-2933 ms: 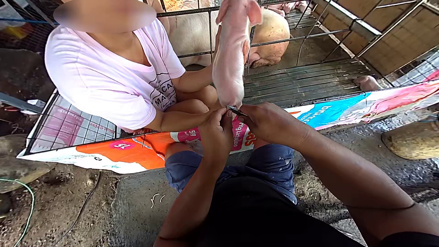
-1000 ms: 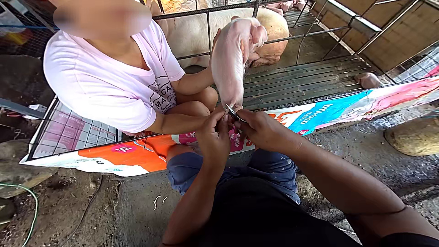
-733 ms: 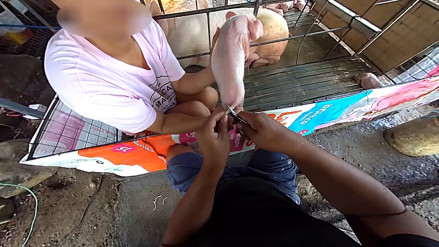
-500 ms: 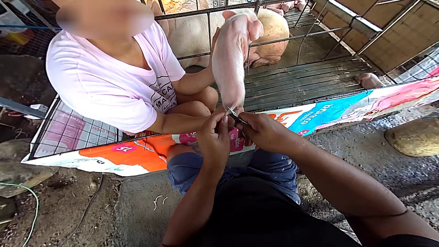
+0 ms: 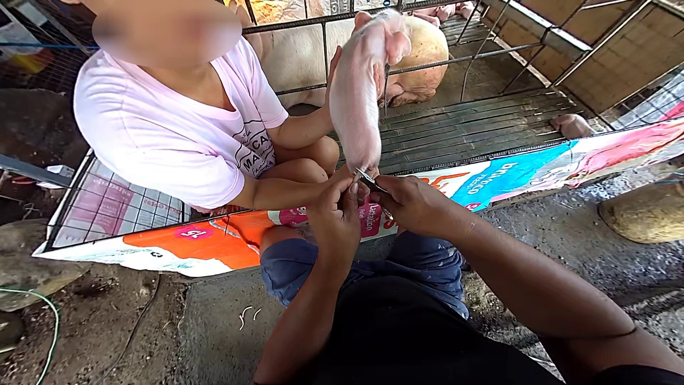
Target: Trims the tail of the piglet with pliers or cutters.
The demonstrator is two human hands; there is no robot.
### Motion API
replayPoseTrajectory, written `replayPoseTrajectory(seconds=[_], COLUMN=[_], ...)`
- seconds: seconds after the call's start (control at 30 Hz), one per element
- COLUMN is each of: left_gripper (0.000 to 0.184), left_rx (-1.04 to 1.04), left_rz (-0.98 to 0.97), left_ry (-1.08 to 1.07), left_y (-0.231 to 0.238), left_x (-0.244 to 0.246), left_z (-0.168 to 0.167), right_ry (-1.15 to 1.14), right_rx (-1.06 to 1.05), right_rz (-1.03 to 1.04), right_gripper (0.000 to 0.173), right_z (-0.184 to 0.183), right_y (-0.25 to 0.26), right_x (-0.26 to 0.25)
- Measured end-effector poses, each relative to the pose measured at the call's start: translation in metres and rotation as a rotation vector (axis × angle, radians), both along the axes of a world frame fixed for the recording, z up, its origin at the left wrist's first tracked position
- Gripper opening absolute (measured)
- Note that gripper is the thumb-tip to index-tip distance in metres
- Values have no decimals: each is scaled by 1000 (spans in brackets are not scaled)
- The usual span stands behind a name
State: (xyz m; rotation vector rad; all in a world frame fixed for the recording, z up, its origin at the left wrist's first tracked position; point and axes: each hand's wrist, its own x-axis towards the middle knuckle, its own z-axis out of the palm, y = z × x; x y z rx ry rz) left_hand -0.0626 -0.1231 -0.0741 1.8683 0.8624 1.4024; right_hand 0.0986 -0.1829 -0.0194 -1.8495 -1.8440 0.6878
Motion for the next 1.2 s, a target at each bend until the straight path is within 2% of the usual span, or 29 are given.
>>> replayPoseTrajectory(seconds=[0.1,0.2,0.4,0.53,0.57,0.67,0.73,0.93,1.2], left_gripper=[12,12,12,12,12,14,15,20,22], left_rx=[14,23,27,-82,-128,-233,-254,-304,-316], left_rz=[9,16,19,-40,-68,-158,-180,-265,-283], left_ry=[0,0,11,-25,-42,-101,-105,-84,-111], left_y=[2,5,8,9,9,10,10,12,13], left_x=[2,2,0,-4,-5,-8,-8,-7,-7], left_z=[2,4,6,7,8,11,11,12,13], right_ry=[134,167,-120,-285,-223,193,323,283,279], right_rx=[-37,60,231,282,256,135,99,93,103], right_rz=[22,-58,-122,-140,-134,-91,-58,-58,-69], right_gripper=[19,37,41,43,42,34,30,29,28], right_z=[-4,-14,-20,-20,-19,-20,-18,-22,-19], right_y=[3,8,11,5,4,4,2,2,3], right_x=[1,1,-6,-12,-12,-12,-13,-8,-8])
